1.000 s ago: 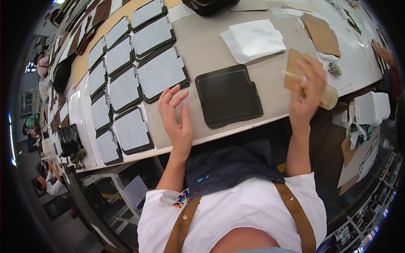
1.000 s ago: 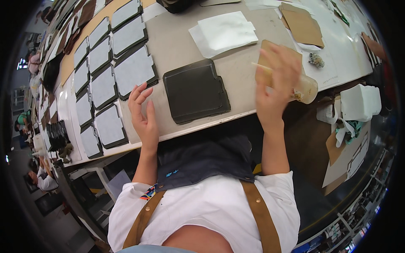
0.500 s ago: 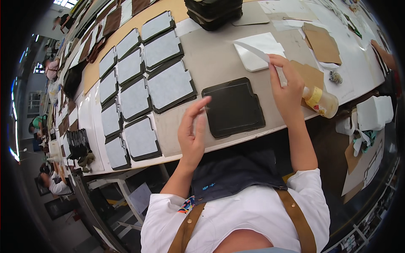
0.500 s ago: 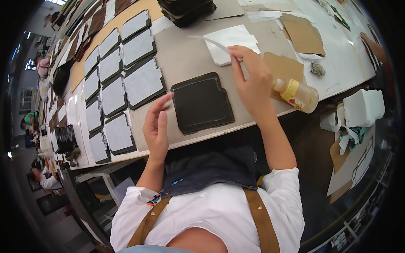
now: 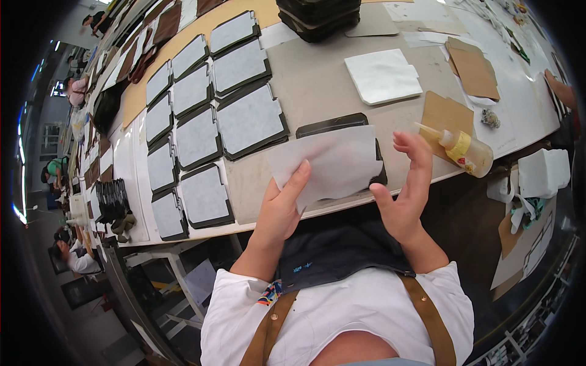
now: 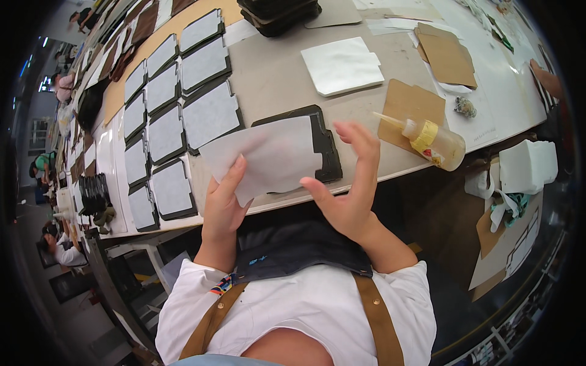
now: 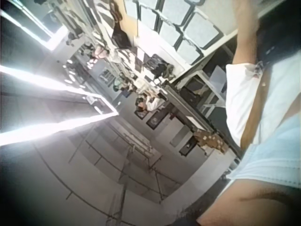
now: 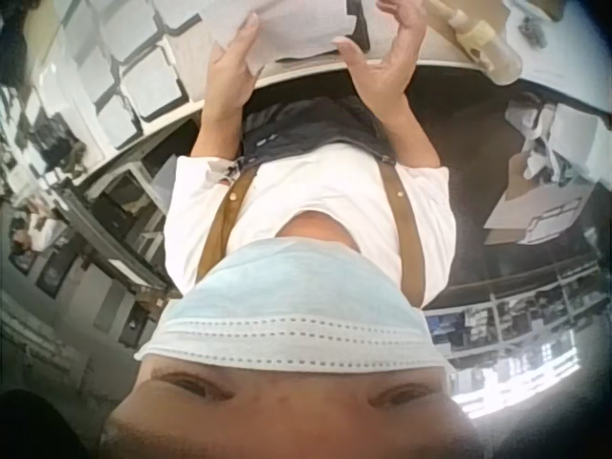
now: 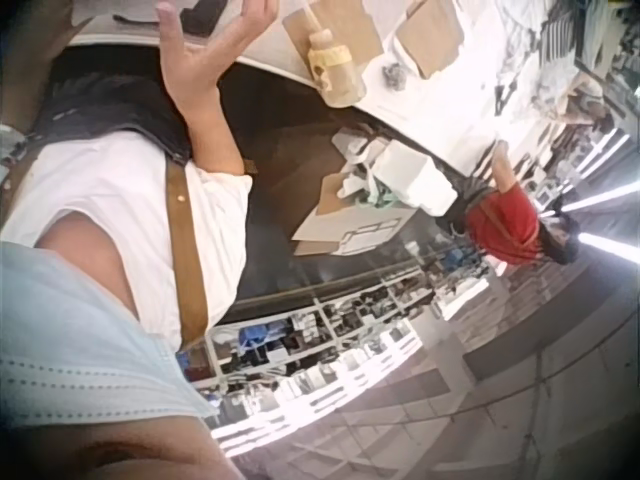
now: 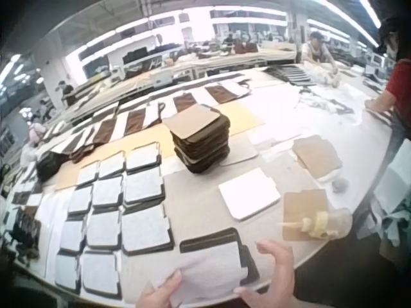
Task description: The person repeatedly applies glue from a squeeze bottle onto dark rectangular pads, then places a white square sheet on top and presses it down. They stack the finished units to the left and continue the cycle with new pads from a stack on the right.
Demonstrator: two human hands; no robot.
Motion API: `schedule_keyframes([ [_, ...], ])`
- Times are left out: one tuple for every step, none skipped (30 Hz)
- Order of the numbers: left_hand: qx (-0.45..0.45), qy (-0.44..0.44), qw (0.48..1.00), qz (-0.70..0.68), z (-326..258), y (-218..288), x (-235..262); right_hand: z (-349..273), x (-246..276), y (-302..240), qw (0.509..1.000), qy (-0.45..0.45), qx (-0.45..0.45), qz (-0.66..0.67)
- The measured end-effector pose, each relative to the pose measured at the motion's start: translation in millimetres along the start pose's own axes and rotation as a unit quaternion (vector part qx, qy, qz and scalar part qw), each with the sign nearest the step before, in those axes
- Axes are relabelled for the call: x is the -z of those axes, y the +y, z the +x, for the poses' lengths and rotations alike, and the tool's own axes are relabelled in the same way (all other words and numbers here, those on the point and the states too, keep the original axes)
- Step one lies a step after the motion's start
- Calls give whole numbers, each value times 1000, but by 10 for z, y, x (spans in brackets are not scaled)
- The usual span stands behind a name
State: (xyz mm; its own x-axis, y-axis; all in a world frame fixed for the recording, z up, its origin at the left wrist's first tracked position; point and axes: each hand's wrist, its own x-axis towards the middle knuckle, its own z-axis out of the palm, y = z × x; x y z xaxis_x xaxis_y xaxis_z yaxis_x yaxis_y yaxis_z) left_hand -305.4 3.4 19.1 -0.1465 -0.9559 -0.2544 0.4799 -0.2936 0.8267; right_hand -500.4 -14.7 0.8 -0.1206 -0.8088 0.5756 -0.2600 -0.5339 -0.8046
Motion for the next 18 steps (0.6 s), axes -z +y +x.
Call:
schedule_keyframes([
  [8, 2, 1000, -1, 1, -13, 0, 29, -32, 16, 998, 6, -59, 35],
  [17, 3, 1000, -3, 7, -43, 2, 7, -32, 39, 990, -14, -119, 78],
  [25, 5, 1000, -5, 14, -72, 11, -11, -38, 59, 976, -30, -180, 118],
  [16, 21, 999, 32, 23, -100, 25, -109, -2, 120, 954, -71, -241, 166],
  [7, 38, 997, 69, 37, -134, 44, -159, 33, 160, 923, -112, -300, 212],
  [-3, 57, 993, 107, 44, -166, 71, -142, 58, 164, 934, -112, -295, 168],
  [-31, 54, 982, 181, 69, -198, 143, -115, 80, 159, 942, -112, -290, 124],
  [-59, 51, 964, 254, 106, -226, 241, -95, 97, 164, 949, -113, -284, 80],
  [-86, 48, 941, 324, 120, -237, 295, -92, 109, 197, 950, -112, -285, 66],
  [-84, 54, 947, 304, 106, -255, 301, -95, 116, 241, 951, -111, -285, 52],
  [-82, 60, 953, 284, 94, -275, 286, -93, 108, 265, 951, -111, -285, 38],
  [-81, 67, 959, 264, 79, -290, 279, -75, 93, 249, 945, -108, -307, 16],
  [-94, 74, 949, 291, 67, -303, 289, -73, 84, 272, 953, -114, -279, -22],
  [-107, 80, 939, 318, 59, -317, 307, -74, 87, 311, 959, -120, -249, -60],
  [-120, 86, 927, 344, 55, -326, 321, -69, 82, 336, 963, -125, -219, -97],
  [-134, 96, 910, 379, 61, -336, 319, -58, 65, 344, 963, -125, -206, -117],
  [-147, 106, 892, 414, 74, -348, 312, -47, 44, 351, 964, -124, -193, -136],
  [-161, 114, 872, 447, 91, -353, 313, -31, 33, 359, 963, -122, -180, -157],
])
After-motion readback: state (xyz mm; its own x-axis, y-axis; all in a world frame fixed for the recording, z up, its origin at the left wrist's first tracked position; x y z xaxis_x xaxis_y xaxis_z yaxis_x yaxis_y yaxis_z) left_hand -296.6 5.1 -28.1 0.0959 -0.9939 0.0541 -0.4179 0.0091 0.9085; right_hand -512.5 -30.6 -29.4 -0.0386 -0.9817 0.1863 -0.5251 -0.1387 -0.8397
